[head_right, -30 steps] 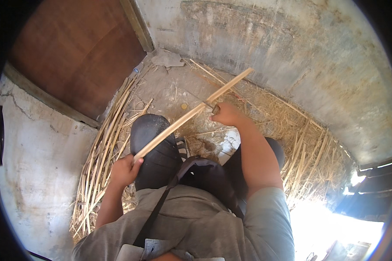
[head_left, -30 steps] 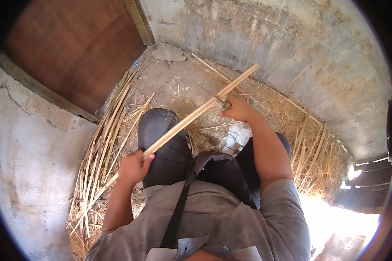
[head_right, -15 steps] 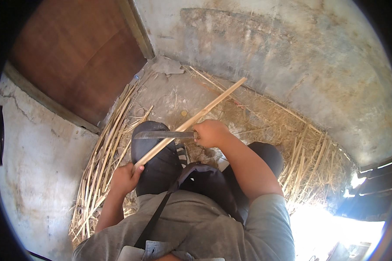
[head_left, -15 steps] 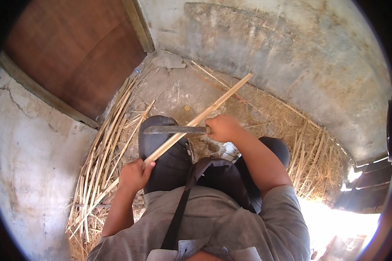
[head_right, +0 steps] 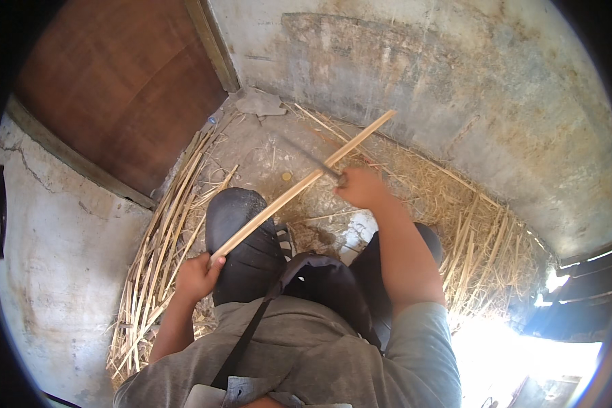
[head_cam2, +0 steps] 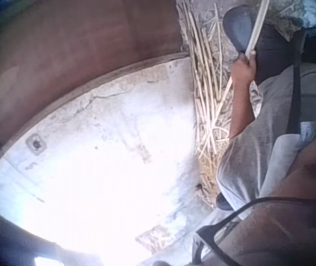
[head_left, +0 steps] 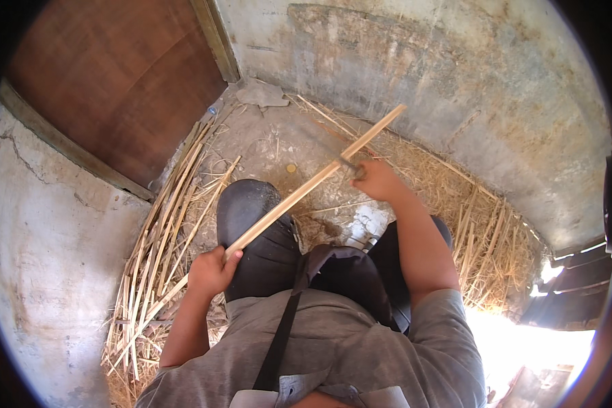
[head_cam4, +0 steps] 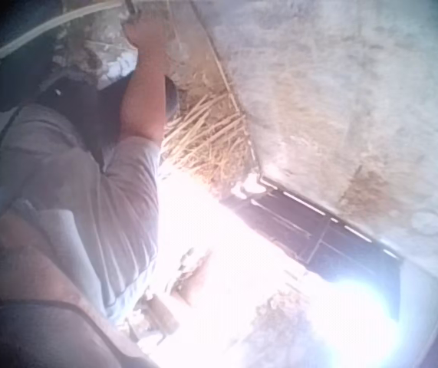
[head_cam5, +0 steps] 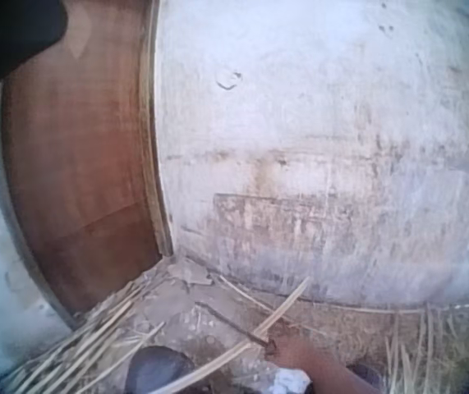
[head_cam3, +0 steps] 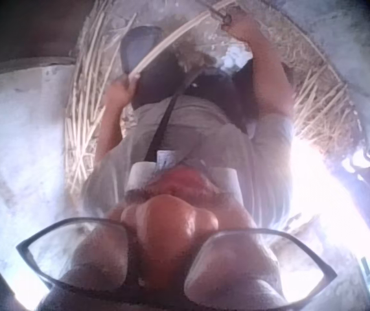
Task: The person sits on the floor and uses a knife to split long bamboo strips into thinner pieces. They hold the bamboo against their leg and repeatedly strike it with the knife to separate the fibers.
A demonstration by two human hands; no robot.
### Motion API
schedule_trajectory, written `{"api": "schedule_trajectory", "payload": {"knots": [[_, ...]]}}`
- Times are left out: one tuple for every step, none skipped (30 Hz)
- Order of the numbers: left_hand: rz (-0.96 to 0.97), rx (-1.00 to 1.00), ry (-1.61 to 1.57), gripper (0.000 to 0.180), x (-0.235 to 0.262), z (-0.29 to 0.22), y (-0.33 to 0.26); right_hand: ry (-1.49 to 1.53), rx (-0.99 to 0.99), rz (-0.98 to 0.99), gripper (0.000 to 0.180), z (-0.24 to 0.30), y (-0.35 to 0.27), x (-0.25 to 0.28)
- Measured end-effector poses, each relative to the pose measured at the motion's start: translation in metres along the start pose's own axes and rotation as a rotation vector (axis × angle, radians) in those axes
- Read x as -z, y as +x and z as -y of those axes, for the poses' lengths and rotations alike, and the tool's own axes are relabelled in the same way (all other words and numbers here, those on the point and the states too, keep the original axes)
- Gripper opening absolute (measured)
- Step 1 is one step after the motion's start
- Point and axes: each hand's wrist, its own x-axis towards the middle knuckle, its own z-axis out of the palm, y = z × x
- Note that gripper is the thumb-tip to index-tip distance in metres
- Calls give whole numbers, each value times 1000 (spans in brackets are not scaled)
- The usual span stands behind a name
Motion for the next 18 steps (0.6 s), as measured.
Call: {"api": "schedule_trajectory", "payload": {"knots": [[13, 3, -9, 58, 1, 1, 1, -40, 40, 49, 42, 10, -2, -3], [24, 12, -18, 59, 1, 2, 0, -79, 85, 101, 40, 32, -6, -1], [33, 7, -27, 59, 3, 3, 1, -115, 127, 151, 39, 49, -10, 0], [43, 3, -37, 60, 4, 4, 2, -120, 161, 184, 38, 60, -12, -2], [55, 1, -47, 61, 4, 6, 3, -124, 196, 220, 37, 71, -15, -5], [79, 20, -77, 61, 6, 7, 3, -127, 230, 256, 36, 76, -16, -7], [104, 39, -107, 61, 7, 7, 4, -104, 251, 258, 37, 76, -17, -6], [130, 58, -135, 62, 9, 8, 5, -78, 271, 261, 38, 74, -15, -5], [144, 74, -165, 62, 8, 10, 5, -53, 290, 263, 39, 70, -12, -3], [158, 91, -196, 61, 6, 13, 6, -9, 213, 231, 41, 60, -6, -3], [175, 104, -225, 61, 5, 15, 6, 36, 132, 198, 43, 42, 1, -4], [177, 107, -233, 61, 5, 14, 5, 73, 50, 163, 45, 24, 6, -4], [174, 110, -243, 60, 5, 13, 5, 102, -18, 72, 49, 6, 10, -4], [169, 110, -255, 59, 5, 12, 6, 127, -86, -20, 54, -12, 13, -2], [164, 101, -236, 59, 6, 11, 6, 159, -153, -110, 58, -19, 12, 1], [158, 92, -216, 59, 7, 9, 7, 196, -168, -93, 61, -24, 10, 2], [152, 84, -195, 59, 8, 8, 7, 233, -181, -76, 64, -24, 7, 9], [155, 91, -199, 59, 7, 9, 8, 271, -195, -59, 67, -24, 5, 11]]}}
